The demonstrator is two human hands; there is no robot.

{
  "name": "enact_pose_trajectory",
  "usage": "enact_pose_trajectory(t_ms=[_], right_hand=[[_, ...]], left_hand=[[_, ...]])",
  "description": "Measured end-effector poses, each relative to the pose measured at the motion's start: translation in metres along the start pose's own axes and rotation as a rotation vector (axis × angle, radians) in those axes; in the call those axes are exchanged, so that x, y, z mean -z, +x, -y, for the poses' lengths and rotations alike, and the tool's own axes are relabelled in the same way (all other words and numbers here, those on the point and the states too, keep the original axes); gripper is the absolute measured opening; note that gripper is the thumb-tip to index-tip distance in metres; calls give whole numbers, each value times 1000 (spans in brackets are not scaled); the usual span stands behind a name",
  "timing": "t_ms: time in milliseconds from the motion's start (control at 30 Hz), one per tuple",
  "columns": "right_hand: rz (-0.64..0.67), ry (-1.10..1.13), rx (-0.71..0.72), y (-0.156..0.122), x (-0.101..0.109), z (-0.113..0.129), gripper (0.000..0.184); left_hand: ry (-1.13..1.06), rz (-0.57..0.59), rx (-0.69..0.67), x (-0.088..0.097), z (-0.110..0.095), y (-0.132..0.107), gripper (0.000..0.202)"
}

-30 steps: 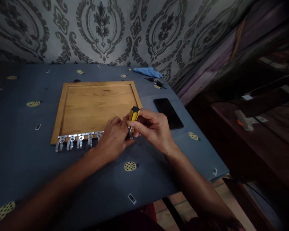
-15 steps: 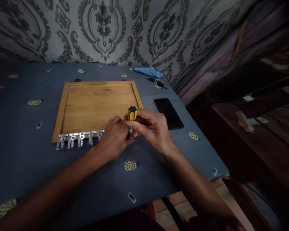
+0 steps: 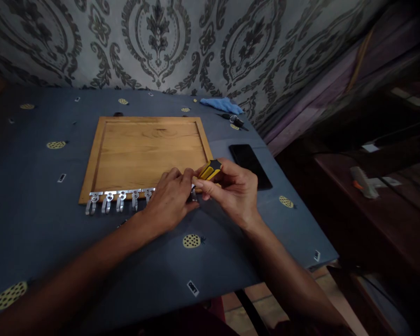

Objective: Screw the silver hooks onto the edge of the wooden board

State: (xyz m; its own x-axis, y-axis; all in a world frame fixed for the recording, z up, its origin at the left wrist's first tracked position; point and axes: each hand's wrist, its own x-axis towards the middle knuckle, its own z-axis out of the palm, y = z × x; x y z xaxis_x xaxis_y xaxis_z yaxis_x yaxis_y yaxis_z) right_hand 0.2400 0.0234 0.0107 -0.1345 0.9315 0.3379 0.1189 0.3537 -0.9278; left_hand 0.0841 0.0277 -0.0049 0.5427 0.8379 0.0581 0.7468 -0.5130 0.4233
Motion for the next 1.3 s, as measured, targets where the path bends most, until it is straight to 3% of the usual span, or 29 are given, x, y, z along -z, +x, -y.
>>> enact_pose_trajectory(t_ms=[133,367,933,1200,1300], right_hand=[[-33,-22,-10,-4,-1,-1,30],[-303,-26,37,-5,1,4,28],[-226,25,-29,-2,1,0,26],[-14,14,-64,1,16,7,29],[-13,-12,-61,0,18,8,27]], left_hand=[[-16,-10,8,-3,1,-1,34],[-18,-19,56,-2,1,-2,50],[-11,-49,40,-4,1,-2,47],[-36,-17,55,0,-1,-1,48],[-28,-22,42,-1,-1,-1,49]])
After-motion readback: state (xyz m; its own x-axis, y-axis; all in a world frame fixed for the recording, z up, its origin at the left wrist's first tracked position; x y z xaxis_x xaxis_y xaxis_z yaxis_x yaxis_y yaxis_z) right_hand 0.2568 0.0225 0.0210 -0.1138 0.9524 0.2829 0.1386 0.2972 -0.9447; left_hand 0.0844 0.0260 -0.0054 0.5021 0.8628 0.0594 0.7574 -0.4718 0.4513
